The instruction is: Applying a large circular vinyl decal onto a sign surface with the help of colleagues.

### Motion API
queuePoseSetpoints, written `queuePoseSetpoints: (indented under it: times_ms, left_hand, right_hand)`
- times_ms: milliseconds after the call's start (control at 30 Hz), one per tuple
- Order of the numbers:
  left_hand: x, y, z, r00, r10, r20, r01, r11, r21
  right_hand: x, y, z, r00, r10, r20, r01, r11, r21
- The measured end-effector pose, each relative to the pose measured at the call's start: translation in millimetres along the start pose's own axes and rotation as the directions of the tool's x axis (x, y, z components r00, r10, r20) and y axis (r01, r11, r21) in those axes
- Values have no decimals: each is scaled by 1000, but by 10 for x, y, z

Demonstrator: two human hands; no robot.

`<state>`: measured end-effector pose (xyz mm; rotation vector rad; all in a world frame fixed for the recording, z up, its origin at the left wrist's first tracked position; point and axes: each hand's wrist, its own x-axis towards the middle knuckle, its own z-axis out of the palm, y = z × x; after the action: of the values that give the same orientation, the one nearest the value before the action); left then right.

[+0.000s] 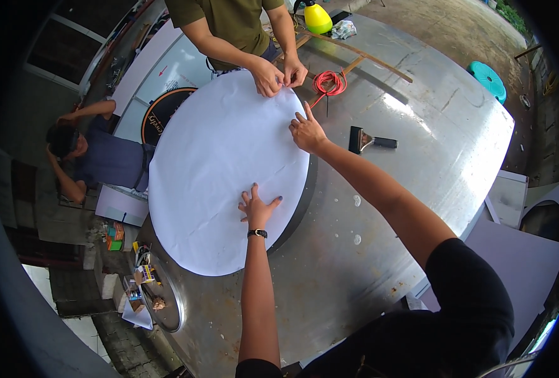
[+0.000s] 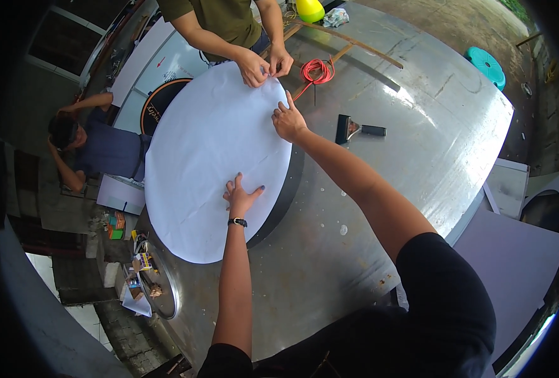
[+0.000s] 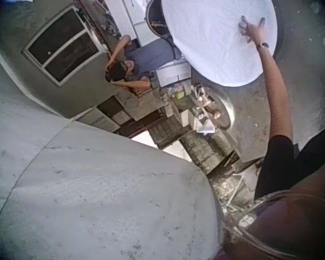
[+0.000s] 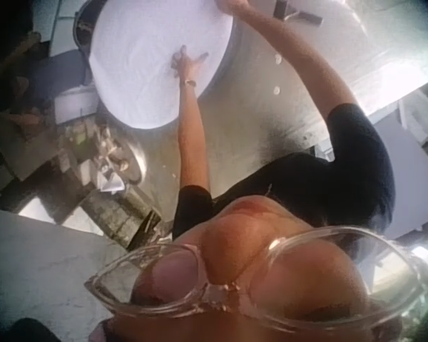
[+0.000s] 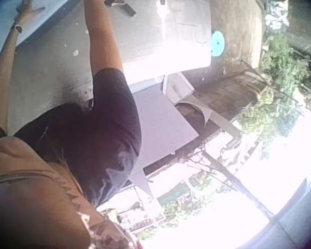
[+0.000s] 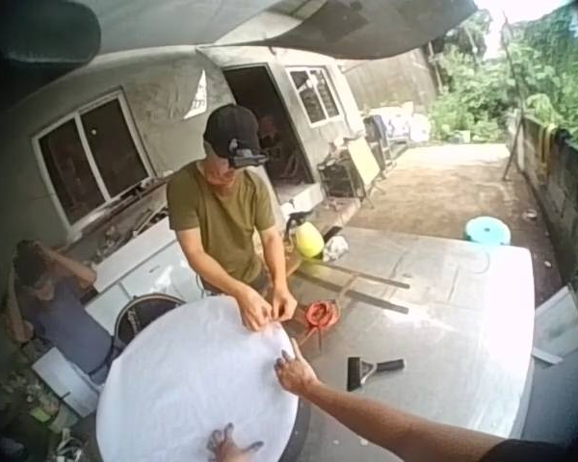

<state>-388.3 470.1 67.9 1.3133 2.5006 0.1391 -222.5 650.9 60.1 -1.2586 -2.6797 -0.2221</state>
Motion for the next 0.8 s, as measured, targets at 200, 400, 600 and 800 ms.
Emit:
queuePoseSetpoints:
  times_ms: [200, 400, 600, 800]
  left_hand:
    - [251, 286, -120, 987, 47, 153, -91, 951, 295]
    - [931, 859, -239, 921, 386, 50, -389, 907, 164]
    - [1369, 1048, -142, 864, 458, 209, -492, 856, 157]
    - [1337, 1187, -188, 867, 424, 261, -485, 837, 254]
  right_hand:
    - [10, 37, -77, 998, -57, -23, 53, 989, -136]
    - [1, -75, -93, 998, -68, 1, 67, 987, -147]
    - [-25, -114, -15, 996, -46, -81, 34, 989, -142]
    - [-163, 97, 114, 925, 189, -329, -106, 961, 255]
